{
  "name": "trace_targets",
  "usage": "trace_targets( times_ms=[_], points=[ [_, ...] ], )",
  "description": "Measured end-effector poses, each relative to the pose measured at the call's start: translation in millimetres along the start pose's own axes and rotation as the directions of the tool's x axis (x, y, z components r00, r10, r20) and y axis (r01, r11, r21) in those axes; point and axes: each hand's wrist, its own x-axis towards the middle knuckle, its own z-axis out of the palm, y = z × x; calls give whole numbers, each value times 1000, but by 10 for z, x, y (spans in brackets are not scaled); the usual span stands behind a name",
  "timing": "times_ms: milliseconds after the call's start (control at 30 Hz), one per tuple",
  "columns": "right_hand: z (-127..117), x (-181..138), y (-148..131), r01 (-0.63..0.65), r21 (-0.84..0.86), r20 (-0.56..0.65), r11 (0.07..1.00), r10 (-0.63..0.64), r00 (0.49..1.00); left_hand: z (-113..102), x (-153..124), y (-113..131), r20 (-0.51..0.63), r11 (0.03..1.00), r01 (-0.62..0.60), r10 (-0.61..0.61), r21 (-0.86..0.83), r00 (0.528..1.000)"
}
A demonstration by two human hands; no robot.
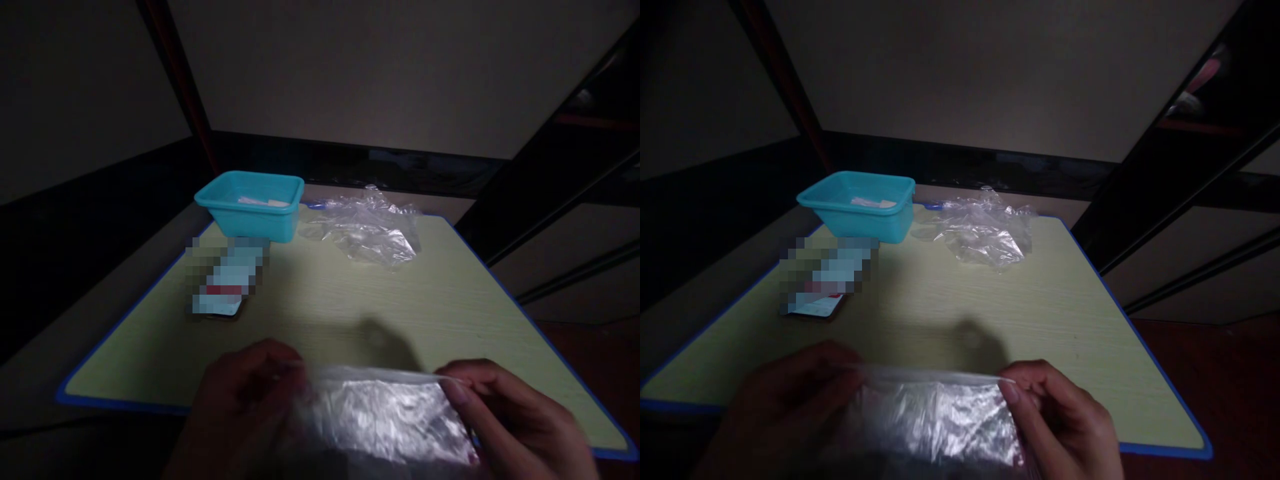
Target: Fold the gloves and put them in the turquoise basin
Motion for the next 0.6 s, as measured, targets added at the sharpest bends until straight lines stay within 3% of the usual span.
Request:
trace_targets(
  times_ms=[100, 200, 467, 600],
  points=[
    [160, 109, 109, -144, 152, 52, 978, 138, 989, 109, 156, -56, 69, 965, 203, -195, -163, 978],
    [298, 161, 213, -223, 181, 65, 958, 214, 975, 158, 283, -182, 136, 951, 247, -224, -187, 965],
    [358, 263, 336, -128, -17, 94, 992, 129, 987, 166, 456, -161, 79, 989, 141, -137, -47, 987],
    [366, 308, 393, -57, -135, 57, 989, 65, 996, 174, 535, -125, 50, 994, 37, -42, 102, 998]
  ],
)
